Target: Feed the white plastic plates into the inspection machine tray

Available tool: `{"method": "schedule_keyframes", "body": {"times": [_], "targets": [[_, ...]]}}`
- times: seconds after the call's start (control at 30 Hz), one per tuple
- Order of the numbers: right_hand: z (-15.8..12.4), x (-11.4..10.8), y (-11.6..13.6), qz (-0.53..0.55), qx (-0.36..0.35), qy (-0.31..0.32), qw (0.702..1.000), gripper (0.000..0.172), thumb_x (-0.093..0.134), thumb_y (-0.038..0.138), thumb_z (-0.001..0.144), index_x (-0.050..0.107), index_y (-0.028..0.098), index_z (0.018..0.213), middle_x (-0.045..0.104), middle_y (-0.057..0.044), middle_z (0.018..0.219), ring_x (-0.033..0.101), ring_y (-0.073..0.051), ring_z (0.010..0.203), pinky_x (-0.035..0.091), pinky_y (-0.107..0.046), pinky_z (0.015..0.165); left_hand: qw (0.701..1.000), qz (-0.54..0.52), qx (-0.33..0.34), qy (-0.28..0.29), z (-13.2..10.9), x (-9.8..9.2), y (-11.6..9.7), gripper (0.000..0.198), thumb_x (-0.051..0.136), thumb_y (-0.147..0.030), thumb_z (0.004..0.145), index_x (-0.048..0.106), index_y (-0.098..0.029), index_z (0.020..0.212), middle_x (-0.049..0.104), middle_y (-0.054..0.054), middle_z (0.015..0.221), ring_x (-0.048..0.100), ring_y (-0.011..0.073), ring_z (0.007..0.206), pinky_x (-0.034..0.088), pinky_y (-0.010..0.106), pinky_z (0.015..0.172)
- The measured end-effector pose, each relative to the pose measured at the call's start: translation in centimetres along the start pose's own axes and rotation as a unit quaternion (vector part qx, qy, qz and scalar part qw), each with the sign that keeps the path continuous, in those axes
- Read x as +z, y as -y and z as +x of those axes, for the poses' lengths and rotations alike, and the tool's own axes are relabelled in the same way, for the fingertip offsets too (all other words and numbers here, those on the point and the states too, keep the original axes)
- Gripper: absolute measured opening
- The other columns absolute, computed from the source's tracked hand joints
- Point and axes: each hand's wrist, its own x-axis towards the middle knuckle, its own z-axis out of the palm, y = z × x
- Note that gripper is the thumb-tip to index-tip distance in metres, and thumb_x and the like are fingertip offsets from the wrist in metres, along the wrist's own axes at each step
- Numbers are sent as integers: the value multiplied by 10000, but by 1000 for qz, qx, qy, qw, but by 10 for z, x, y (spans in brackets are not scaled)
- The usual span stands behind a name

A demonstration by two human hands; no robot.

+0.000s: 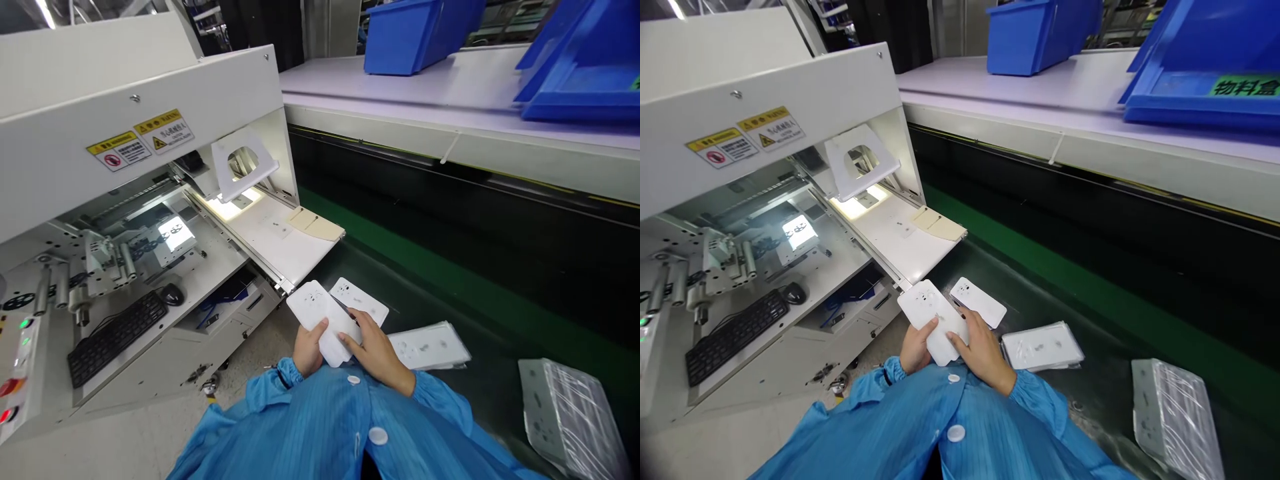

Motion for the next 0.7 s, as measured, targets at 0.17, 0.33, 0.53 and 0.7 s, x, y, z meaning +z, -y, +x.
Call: {"method": "schedule_keyframes", "body": {"times": [0.17,0.33,0.53,0.7], "targets": [[0,2,-9,30,-1,-21,999,338,482,393,846,542,201,1117,606,-90,1072,577,-237,988,467,-411,870,1000,2,-4,-5,-9,0,-1,483,796,-277,550,649,-119,982,700,136,1009,632,299,985,456,450,927],[1,-4,-18,42,-2,-59,997,318,458,383,852,573,210,1092,624,-78,1025,590,-233,957,478,-401,855,1000,-11,-9,-19,-13,3,-1,511,775,-257,556,631,-123,1028,687,144,1047,611,313,1031,436,451,955],[-5,-9,-14,-21,-52,-70,996,381,426,389,879,518,212,1205,558,-111,1155,515,-263,1090,429,-458,938,1000,-12,1,-10,-13,5,2,562,770,-244,567,607,-133,1093,668,145,1100,598,317,1057,420,464,968],[-9,-6,-12,-76,-105,-9,992,632,543,474,812,374,196,1354,400,-144,1364,385,-304,1247,375,-485,1005,999,1,21,26,-12,3,4,622,780,-287,584,583,-140,1155,660,151,1116,580,321,1087,398,473,988]]}}
